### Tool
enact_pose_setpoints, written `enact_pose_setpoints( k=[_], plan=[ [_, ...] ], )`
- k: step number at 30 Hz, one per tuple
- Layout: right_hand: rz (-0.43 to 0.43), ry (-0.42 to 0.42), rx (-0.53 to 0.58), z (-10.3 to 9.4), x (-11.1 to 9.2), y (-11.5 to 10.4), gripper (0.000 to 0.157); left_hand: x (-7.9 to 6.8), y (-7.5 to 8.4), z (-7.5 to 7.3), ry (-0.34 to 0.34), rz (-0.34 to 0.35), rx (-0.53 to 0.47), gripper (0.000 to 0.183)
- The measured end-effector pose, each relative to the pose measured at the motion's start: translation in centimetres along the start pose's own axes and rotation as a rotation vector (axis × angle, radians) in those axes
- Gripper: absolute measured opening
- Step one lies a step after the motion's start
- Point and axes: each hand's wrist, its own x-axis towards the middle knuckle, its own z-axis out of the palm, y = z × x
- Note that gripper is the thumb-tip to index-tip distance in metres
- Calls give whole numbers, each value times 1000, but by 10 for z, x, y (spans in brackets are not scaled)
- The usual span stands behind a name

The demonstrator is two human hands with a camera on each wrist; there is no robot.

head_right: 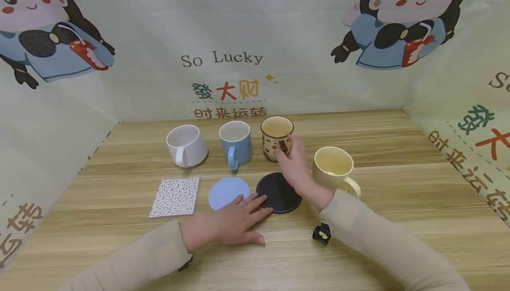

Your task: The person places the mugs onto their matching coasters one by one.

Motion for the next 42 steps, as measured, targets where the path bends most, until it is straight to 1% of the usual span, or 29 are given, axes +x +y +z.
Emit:
enact_pose_setpoints(
  k=[2,7,14,18,22,28,31,35,39,42],
  plan=[
    [12,9,-23,2,2,3,56,0,0,0,-7,-1,-3,70],
    [45,43,10,3,9,9,54,1,0,0,-4,-1,4,70],
    [73,91,92,9,17,15,37,2,1,-1,-5,-2,2,70],
    [104,102,144,13,19,19,31,2,1,-1,-4,1,-1,71],
    [113,110,161,14,21,21,27,2,2,-2,-12,2,-9,72],
    [138,101,115,15,23,22,29,1,2,-3,-21,2,-16,75],
    [137,94,118,16,24,23,33,1,3,-3,-30,-1,-20,75],
    [150,70,175,17,25,24,33,1,3,-3,-36,-3,-22,76],
    [209,35,269,18,28,23,28,1,3,-3,-38,-3,-23,76],
    [249,27,330,19,31,22,24,1,3,-2,-41,-5,-23,76]
  ],
)
